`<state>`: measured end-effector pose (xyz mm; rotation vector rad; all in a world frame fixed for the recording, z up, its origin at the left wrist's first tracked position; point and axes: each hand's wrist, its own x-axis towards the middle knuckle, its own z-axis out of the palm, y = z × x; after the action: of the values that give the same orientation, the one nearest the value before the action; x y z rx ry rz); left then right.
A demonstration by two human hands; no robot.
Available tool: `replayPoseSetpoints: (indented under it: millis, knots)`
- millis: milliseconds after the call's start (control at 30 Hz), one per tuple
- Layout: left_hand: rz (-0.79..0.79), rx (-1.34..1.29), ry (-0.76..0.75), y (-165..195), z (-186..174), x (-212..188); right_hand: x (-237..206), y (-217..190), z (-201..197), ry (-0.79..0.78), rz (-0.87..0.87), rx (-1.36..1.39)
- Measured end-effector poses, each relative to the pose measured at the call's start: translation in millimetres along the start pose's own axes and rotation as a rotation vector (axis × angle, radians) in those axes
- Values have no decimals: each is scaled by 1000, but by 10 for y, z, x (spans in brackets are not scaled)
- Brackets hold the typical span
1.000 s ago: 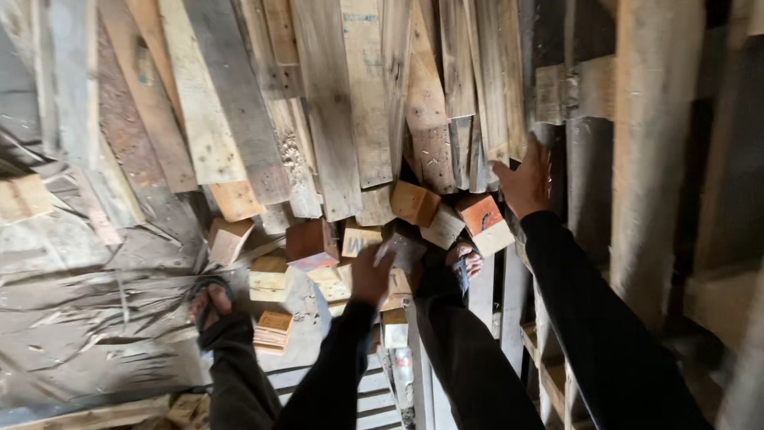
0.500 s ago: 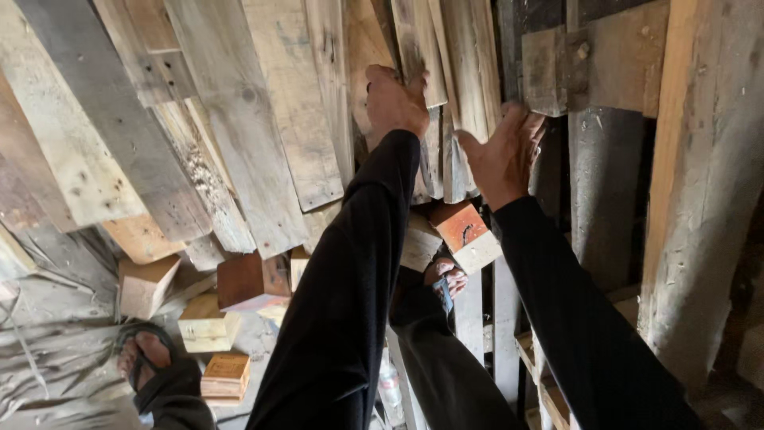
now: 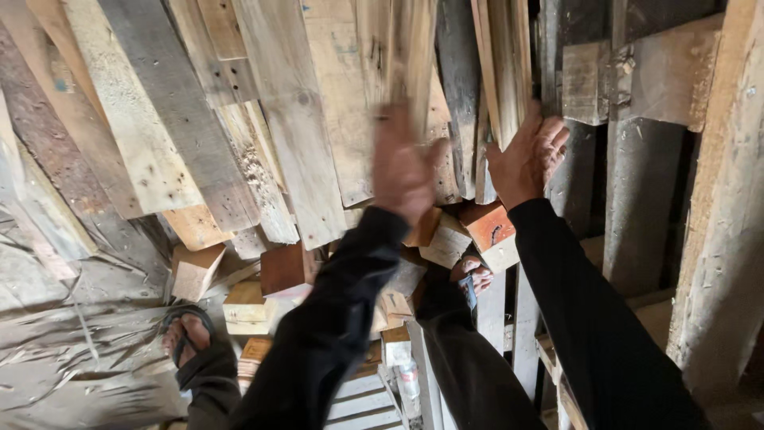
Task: The person assembles a wooden pallet by placing planks onto a frame and hammering nails to secure them. They repeatedly position planks, retrieve nails from a nearby container, and drive nails into the wood using a hammer.
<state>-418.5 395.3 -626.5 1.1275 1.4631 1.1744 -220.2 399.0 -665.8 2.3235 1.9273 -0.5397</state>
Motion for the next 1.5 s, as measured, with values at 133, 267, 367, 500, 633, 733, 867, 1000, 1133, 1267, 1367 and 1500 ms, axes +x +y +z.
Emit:
replayPoseSetpoints:
  millis: [133, 267, 367, 500, 633, 733, 867, 1000, 1133, 1267, 1367, 1500]
  knots:
    - [-566, -81, -77, -110, 908, 351, 78, 361, 227, 23, -76, 40]
    - [-579, 118, 69, -129, 1271, 681, 101, 735, 381, 16, -211, 144]
    - [-580, 267, 67, -3, 1301, 752, 77, 788, 328, 11, -236, 269]
    - [-567, 282, 44, 312, 1064, 807, -48, 555, -53, -94, -233, 336]
    - [-472, 104, -106, 428, 542, 798, -275, 158, -611, -204, -20, 704]
    - [-523, -109, -267, 421, 27, 437, -595, -189, -927, -262, 427, 1176]
    - [-406, -497, -269, 510, -655, -1022, -1607, -716, -1112, -729, 385, 1761]
    - [-1123, -166, -274, 857, -1430, -3015, -3230, -1079, -1193, -902, 913, 1550]
    - [-1467, -233, -23, 1173, -1947, -4257, -4510, -1326, -1408, -895, 998, 1533]
    - [-1384, -244, 24, 1489, -2237, -4231, -4816, -1816, -1938, -694, 768, 1290]
    - [-1211, -250, 63, 1872, -2461, -3700, -4538, -2211, -2532, -581, 772, 1451]
    - [-744, -95, -58, 3009, -2456, -3150, -4503, -2312, -3588, -126, 18, 1331]
